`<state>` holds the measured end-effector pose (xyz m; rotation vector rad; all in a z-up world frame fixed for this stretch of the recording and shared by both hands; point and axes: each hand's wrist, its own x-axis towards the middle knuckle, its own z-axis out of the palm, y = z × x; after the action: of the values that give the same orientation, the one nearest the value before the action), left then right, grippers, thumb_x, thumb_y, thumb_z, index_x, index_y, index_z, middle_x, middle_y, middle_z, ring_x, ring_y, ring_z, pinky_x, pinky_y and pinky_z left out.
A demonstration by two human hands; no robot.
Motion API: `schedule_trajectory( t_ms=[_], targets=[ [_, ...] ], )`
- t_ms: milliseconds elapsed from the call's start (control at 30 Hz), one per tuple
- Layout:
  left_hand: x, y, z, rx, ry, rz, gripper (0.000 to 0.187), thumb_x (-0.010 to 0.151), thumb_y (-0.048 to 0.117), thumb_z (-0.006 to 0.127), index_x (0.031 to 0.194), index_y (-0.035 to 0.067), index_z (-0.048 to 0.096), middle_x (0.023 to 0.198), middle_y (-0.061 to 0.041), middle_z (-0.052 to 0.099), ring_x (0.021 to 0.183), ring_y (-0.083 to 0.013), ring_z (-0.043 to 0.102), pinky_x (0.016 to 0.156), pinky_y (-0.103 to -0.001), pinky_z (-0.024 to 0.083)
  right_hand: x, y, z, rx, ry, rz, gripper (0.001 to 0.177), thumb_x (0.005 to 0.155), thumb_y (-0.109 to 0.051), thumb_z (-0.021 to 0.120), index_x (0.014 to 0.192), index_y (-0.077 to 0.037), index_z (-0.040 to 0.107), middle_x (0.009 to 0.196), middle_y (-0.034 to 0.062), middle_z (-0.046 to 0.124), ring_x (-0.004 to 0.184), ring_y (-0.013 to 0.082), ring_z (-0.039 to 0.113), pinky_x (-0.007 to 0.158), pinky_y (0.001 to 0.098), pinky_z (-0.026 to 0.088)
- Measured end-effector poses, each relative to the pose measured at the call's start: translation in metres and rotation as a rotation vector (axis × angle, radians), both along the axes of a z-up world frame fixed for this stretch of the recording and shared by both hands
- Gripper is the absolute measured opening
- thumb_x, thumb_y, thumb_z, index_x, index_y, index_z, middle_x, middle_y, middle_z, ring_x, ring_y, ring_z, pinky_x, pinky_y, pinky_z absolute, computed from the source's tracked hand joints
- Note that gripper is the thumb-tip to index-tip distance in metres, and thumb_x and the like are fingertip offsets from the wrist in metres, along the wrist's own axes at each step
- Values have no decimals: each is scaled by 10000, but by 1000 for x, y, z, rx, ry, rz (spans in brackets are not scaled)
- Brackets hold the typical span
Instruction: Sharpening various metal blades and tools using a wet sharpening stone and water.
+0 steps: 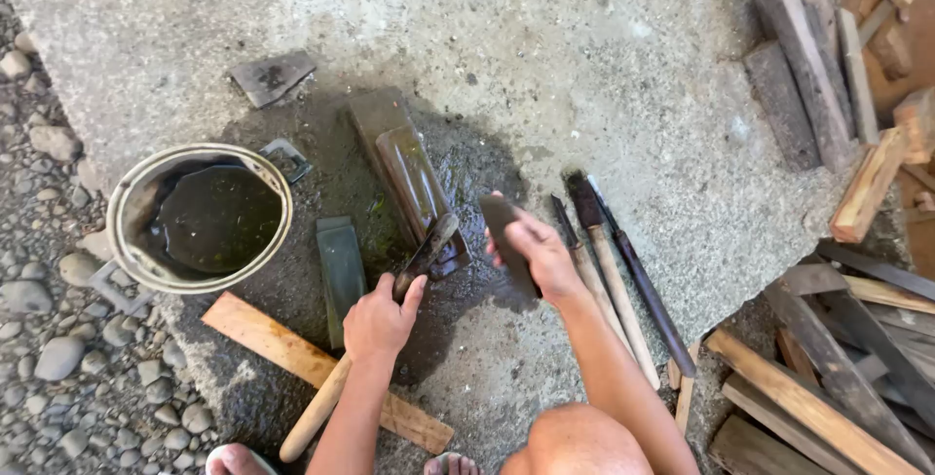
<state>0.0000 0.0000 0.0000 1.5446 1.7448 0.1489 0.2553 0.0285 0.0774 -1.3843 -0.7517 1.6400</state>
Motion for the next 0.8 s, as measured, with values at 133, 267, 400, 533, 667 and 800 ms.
schedule_trajectory(
  t_ms=[133,267,400,533,667,800],
  targets=[
    [0,-3,1,21,27,-27,607,918,707,500,920,119,651,737,-202,717,723,-451,697,631,-564,543,-68,-2,31,331,-1371,468,564,869,-439,735,1393,-250,644,1091,161,645,945,318,651,783,427,560],
    [0,-9,-1,37,38,-14,601,915,703,514,895,116,640,720,-196,714,705,-445,696,609,-559,542,-88,13,45,303,-1648,700,560,915,-386,708,1431,-196,600,1110,153,587,1037,327,582,817,458,504],
    [1,-3,-1,61,33,-14,611,919,709,527,875,109,630,718,-188,712,703,-438,699,609,-553,546,-93,-5,24,314,-1741,880,588,847,-401,715,1388,-202,594,1118,151,585,1056,324,576,815,455,501],
    [-2,-8,-1,37,59,-7,602,910,711,537,894,119,646,718,-201,708,700,-449,693,607,-556,544,-87,20,35,257,-1726,702,538,965,-385,674,1459,-192,577,1102,145,584,1043,317,579,838,464,494],
    [2,1,-4,32,29,-20,595,910,705,527,923,126,663,720,-212,708,712,-459,692,623,-567,543,-81,17,33,368,-1721,762,535,927,-387,670,1411,-178,581,1098,200,583,1001,339,582,787,469,492],
    [-5,-7,-5,-2,27,-37,612,918,710,512,931,117,663,735,-224,708,737,-470,689,654,-576,540,-79,21,36,360,-1649,666,528,963,-369,669,1442,-176,560,1110,194,583,1006,328,585,806,460,489]
  ],
)
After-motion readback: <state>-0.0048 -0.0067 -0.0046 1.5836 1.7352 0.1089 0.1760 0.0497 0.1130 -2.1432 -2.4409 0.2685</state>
